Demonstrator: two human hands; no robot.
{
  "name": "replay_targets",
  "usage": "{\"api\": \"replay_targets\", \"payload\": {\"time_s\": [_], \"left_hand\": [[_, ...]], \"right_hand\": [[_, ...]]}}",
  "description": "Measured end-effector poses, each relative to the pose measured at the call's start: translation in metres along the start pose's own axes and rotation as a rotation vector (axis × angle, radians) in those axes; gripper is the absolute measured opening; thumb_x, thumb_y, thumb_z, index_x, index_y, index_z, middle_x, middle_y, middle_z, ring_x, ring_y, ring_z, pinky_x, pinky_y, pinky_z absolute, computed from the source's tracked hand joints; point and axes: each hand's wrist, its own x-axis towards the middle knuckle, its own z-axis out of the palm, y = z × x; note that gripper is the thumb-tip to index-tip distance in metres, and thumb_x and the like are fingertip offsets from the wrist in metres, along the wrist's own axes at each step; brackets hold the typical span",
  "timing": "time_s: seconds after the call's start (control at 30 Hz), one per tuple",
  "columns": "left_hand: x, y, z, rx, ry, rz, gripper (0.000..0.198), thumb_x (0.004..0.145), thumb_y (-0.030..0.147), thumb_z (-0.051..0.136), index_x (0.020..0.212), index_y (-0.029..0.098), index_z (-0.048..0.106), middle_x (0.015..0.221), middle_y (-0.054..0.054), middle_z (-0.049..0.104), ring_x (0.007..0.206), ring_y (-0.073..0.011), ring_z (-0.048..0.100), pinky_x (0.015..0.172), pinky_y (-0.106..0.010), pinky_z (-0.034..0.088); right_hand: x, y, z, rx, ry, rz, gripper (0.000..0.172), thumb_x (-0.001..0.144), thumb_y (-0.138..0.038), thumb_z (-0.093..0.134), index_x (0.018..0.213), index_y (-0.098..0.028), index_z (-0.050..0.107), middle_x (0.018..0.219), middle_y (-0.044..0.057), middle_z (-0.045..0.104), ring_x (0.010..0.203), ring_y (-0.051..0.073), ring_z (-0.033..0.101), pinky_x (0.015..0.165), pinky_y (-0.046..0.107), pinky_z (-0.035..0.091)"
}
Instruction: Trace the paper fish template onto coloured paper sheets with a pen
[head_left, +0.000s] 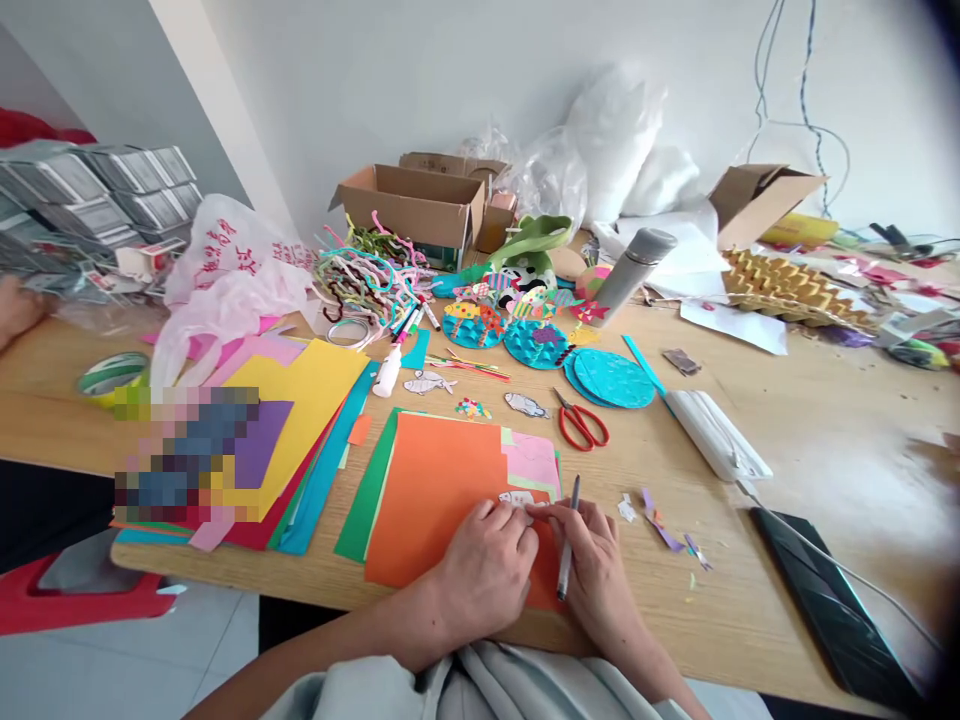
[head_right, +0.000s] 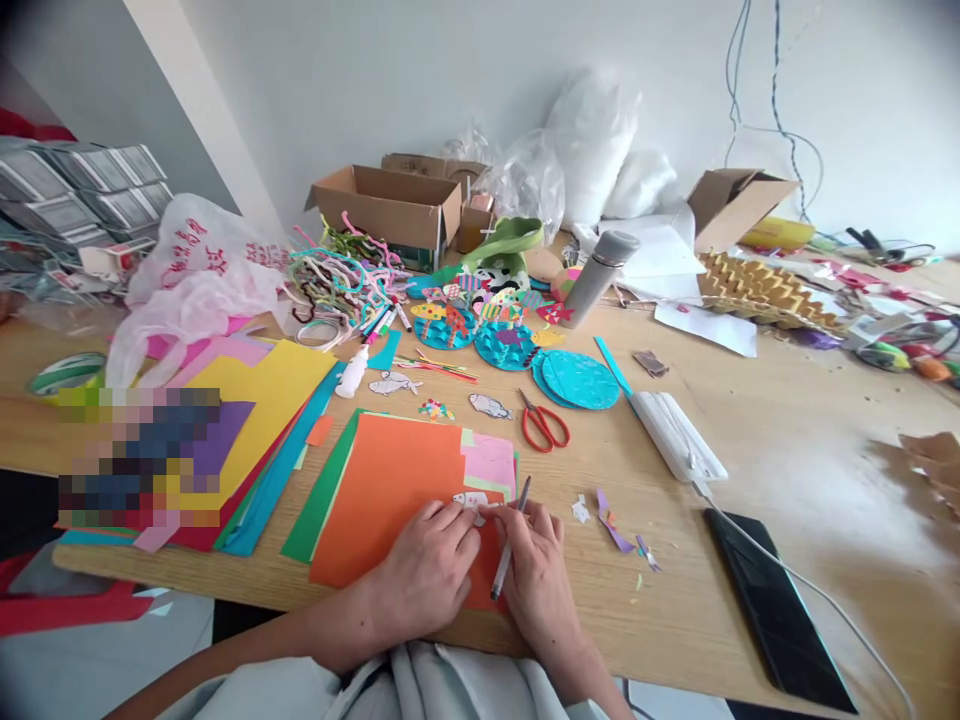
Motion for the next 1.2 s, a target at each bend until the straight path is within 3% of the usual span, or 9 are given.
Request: {"api": "replay_targets", "payload": {"time_s": [0.13,0.23,0.37,0.5,0.7,0.87,0.97,1.1,1.2], "left_hand": [[0.002,-0.003,-0.009,-0.008,-0.001,0.034,0.028,0.09,0.022,0.041,0.111,0.008,0.055,0.104,-0.011,0.061,0.098,-0.0227,0.054,0.085,-0.034,0.04],[-0.001,-0.009,-0.019,-0.039,0.021,0.057,0.03,0.091,0.024,0.042,0.112,0.008,0.054,0.114,-0.011,0.059,0.109,-0.0215,0.051,0.091,-0.031,0.038],[-0.019,-0.024,-0.04,-0.077,0.046,0.0,0.026,0.09,0.025,0.046,0.112,0.013,0.053,0.115,-0.006,0.06,0.107,-0.0181,0.052,0.09,-0.028,0.039],[-0.059,-0.053,-0.063,-0.121,0.142,-0.217,0.013,0.09,0.022,0.051,0.101,0.018,0.057,0.102,-0.001,0.063,0.102,-0.0156,0.054,0.094,-0.027,0.04],[-0.147,-0.113,-0.088,0.005,0.381,-0.683,0.013,0.089,0.025,0.054,0.1,0.02,0.06,0.098,-0.006,0.065,0.095,-0.0216,0.058,0.084,-0.036,0.047],[-0.193,-0.139,-0.106,0.285,0.31,-0.904,0.014,0.085,0.027,0.058,0.095,0.019,0.062,0.091,-0.007,0.067,0.092,-0.0257,0.059,0.081,-0.037,0.047],[-0.19,-0.147,-0.107,0.362,0.219,-0.94,0.015,0.084,0.029,0.059,0.092,0.017,0.064,0.085,-0.008,0.068,0.092,-0.0265,0.058,0.082,-0.037,0.046],[-0.164,-0.159,-0.1,0.432,0.061,-0.976,0.019,0.085,0.033,0.058,0.087,0.016,0.064,0.085,-0.01,0.068,0.095,-0.0283,0.057,0.087,-0.037,0.043],[-0.147,-0.171,-0.095,0.464,0.002,-1.048,0.024,0.082,0.032,0.058,0.095,0.012,0.062,0.086,-0.014,0.067,0.095,-0.0305,0.059,0.085,-0.038,0.043]], "right_hand": [[0.003,0.004,0.0,-0.086,0.002,-0.084,0.025,0.088,-0.016,0.041,0.105,-0.024,0.058,0.087,0.007,0.065,0.088,0.024,0.055,0.075,0.037,0.038],[0.009,0.01,0.004,-0.164,0.033,-0.166,0.022,0.085,-0.017,0.043,0.099,-0.024,0.058,0.083,0.006,0.065,0.081,0.022,0.058,0.068,0.034,0.036],[0.018,0.013,0.009,-0.219,0.082,-0.238,0.023,0.08,-0.016,0.042,0.094,-0.024,0.058,0.073,0.004,0.06,0.067,0.02,0.058,0.062,0.032,0.033],[0.022,0.012,0.008,-0.233,0.102,-0.239,0.021,0.08,-0.018,0.042,0.09,-0.024,0.06,0.07,0.004,0.059,0.059,0.019,0.057,0.058,0.031,0.033],[0.021,0.011,0.005,-0.303,-0.003,-0.175,0.026,0.083,-0.015,0.038,0.089,-0.022,0.063,0.07,0.005,0.06,0.056,0.018,0.056,0.059,0.031,0.037],[0.021,0.013,0.007,-0.379,0.017,-0.222,0.025,0.084,-0.018,0.038,0.091,-0.022,0.062,0.072,0.005,0.061,0.056,0.019,0.057,0.058,0.032,0.037],[0.023,0.014,0.007,-0.396,0.024,-0.261,0.022,0.083,-0.018,0.038,0.088,-0.022,0.059,0.073,0.005,0.061,0.057,0.018,0.058,0.058,0.031,0.036],[0.024,0.013,0.007,-0.375,0.036,-0.281,0.022,0.082,-0.016,0.038,0.086,-0.022,0.059,0.069,0.003,0.059,0.053,0.017,0.057,0.057,0.03,0.036],[0.025,0.011,0.006,-0.354,0.056,-0.292,0.023,0.083,-0.016,0.037,0.086,-0.022,0.059,0.065,0.002,0.057,0.05,0.016,0.055,0.056,0.029,0.035]]}}
